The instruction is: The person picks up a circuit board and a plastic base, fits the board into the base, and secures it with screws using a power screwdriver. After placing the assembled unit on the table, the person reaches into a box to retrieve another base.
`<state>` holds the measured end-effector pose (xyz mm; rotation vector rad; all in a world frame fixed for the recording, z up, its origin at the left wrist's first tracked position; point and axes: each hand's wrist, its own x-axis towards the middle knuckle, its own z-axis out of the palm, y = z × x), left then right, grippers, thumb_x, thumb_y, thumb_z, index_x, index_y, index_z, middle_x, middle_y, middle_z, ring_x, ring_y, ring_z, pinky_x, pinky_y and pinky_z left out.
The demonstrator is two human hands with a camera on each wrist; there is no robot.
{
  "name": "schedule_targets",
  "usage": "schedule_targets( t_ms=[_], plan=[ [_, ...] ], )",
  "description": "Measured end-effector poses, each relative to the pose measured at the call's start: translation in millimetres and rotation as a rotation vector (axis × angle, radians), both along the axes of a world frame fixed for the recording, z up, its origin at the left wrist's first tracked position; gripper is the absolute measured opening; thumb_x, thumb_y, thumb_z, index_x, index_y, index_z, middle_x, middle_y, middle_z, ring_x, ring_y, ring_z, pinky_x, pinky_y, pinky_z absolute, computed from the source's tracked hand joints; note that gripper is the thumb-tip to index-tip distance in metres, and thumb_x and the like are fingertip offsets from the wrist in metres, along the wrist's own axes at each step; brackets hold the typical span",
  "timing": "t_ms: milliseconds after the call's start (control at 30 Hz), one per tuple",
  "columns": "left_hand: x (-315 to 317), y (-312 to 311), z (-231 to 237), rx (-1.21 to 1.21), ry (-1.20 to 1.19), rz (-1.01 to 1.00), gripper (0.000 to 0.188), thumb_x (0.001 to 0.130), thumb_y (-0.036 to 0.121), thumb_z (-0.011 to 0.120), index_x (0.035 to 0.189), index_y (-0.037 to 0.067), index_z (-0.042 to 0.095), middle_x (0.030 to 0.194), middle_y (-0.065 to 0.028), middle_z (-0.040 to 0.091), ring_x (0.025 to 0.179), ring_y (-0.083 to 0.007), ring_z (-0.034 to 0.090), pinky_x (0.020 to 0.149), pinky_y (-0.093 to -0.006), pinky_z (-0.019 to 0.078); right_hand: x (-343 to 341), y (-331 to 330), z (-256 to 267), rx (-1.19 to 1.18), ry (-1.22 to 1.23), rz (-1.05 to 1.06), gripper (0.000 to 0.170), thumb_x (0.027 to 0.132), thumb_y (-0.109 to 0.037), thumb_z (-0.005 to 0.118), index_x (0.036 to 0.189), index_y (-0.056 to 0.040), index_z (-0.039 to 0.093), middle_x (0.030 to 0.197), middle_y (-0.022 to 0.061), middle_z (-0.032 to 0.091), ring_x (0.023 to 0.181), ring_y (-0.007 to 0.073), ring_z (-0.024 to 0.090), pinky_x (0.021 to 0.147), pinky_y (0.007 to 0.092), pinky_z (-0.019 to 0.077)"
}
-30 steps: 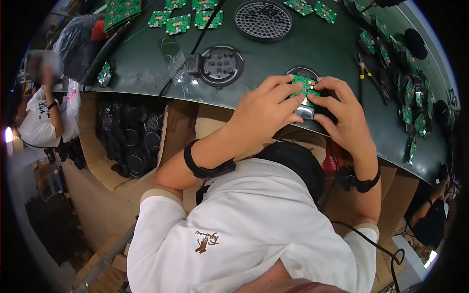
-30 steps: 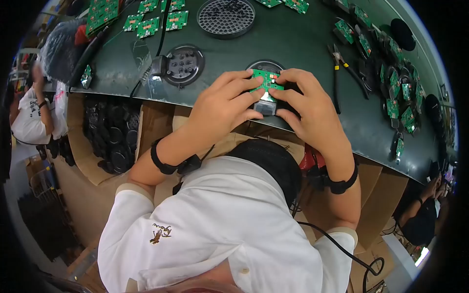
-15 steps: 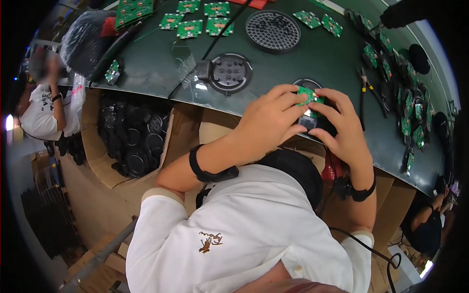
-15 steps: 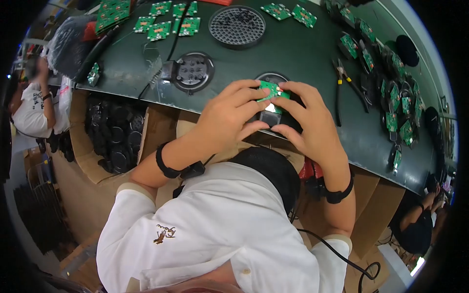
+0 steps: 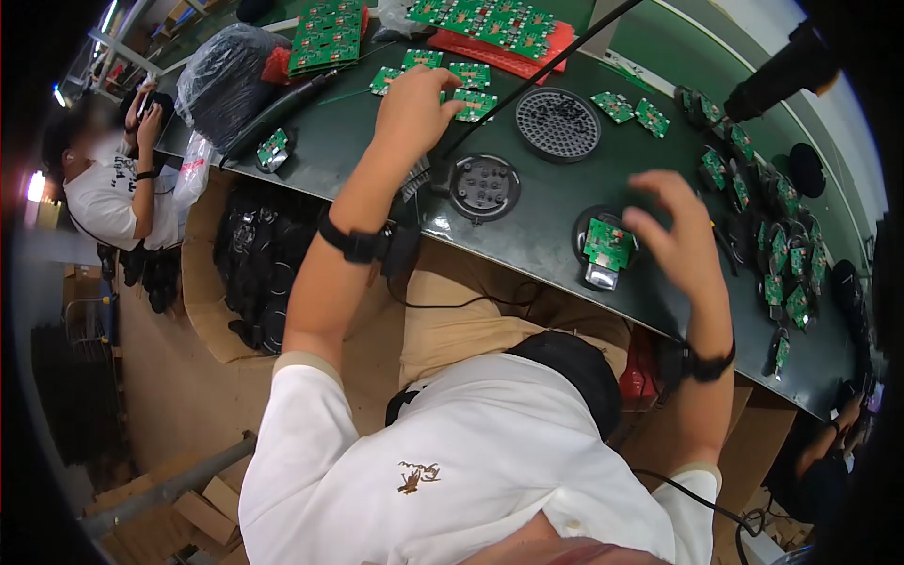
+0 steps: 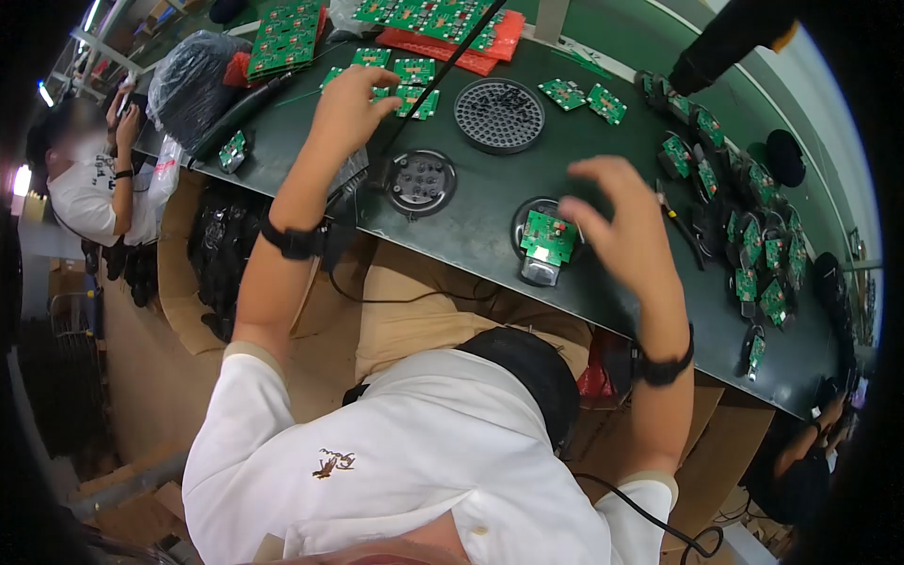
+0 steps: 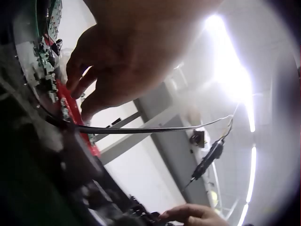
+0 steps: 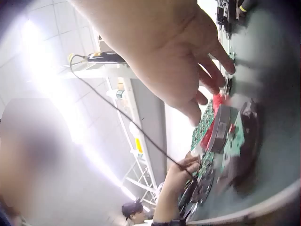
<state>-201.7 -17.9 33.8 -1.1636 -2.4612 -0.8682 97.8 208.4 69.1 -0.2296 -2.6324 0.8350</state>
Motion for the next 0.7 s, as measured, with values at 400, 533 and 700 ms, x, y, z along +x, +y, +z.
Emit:
schedule_targets(
  t_ms=[400,533,700],
  plan=[
    [-42,12,-22,-0.205,-0.115,-0.114,0.062,0.063,0.03,0.097,0.113,0.011,0.066,0.11,-0.0139,0.069,0.111,-0.0384,0.06,0.098,-0.0472,0.0488,-96,116,-69,0.386,-0.098,-0.467,0.052,0.092,-0.028,0.074,0.137,-0.0061,0.06,0.129,0.0199,0.066,0.121,0.0385,0.062,0.102,0.0475,0.0501],
    [-31,11,-16,-0.091,-0.016,-0.108,0.049,0.067,0.012,0.092,0.109,0.005,0.067,0.096,-0.0115,0.069,0.093,-0.0294,0.07,0.085,-0.0407,0.0558,-83,104,-55,0.239,0.025,-0.456,0.036,0.098,-0.029,0.068,0.123,-0.0031,0.064,0.111,0.0181,0.072,0.103,0.0326,0.07,0.09,0.0423,0.056],
    [-31,-11,0,0.124,-0.278,0.028,0.037,0.081,0.004,0.083,0.113,0.004,0.064,0.098,-0.0059,0.068,0.081,-0.0124,0.066,0.064,-0.0295,0.0545,-37,62,-19,-0.819,0.071,-0.336,0.029,0.107,-0.027,0.055,0.118,-0.0016,0.064,0.106,0.0085,0.073,0.091,0.0146,0.072,0.076,0.0274,0.0582]
  ],
)
